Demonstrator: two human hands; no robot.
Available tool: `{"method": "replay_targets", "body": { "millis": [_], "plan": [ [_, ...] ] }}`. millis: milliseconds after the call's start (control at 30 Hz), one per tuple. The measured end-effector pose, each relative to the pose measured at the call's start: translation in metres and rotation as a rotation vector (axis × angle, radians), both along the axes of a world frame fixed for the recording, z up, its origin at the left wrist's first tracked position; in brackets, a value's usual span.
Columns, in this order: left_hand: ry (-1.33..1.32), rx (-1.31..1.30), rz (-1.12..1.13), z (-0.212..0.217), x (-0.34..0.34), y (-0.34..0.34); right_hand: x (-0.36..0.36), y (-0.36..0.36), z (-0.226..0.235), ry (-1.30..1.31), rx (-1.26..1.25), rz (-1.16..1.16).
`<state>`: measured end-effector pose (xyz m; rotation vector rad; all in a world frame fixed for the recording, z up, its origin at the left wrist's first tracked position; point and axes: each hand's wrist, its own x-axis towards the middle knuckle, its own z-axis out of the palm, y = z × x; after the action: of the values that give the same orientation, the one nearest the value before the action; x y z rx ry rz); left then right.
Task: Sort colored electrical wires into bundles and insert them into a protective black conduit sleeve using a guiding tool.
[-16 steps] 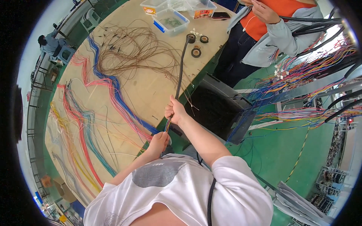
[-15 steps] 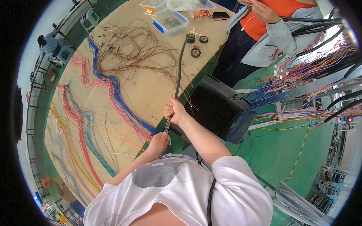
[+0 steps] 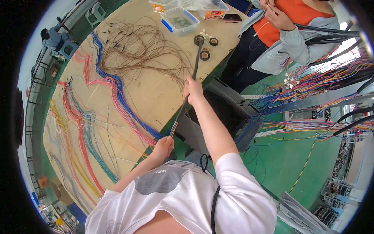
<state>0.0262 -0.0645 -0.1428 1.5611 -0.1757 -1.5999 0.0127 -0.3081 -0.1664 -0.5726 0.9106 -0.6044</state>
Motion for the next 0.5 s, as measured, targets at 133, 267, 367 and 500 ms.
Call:
{"method": "replay_targets", "body": {
  "millis": [133, 267, 367, 500],
  "plan": [
    [-0.054, -0.058, 0.040, 0.007, 0.011, -0.021, 0.020, -0.013, 0.047, -0.028, -0.140, 0.070],
    [-0.063, -0.061, 0.046, 0.010, 0.015, -0.022, 0.028, -0.014, 0.043, -0.006, -0.176, 0.081],
    [0.104, -0.011, 0.077, 0.006, 0.017, -0.004, 0.032, 0.002, 0.012, 0.070, -0.137, 0.037],
    [0.102, 0.006, 0.047, 0.001, 0.013, 0.025, 0.023, 0.019, -0.029, 0.107, 0.035, 0.091]
  ]
}}
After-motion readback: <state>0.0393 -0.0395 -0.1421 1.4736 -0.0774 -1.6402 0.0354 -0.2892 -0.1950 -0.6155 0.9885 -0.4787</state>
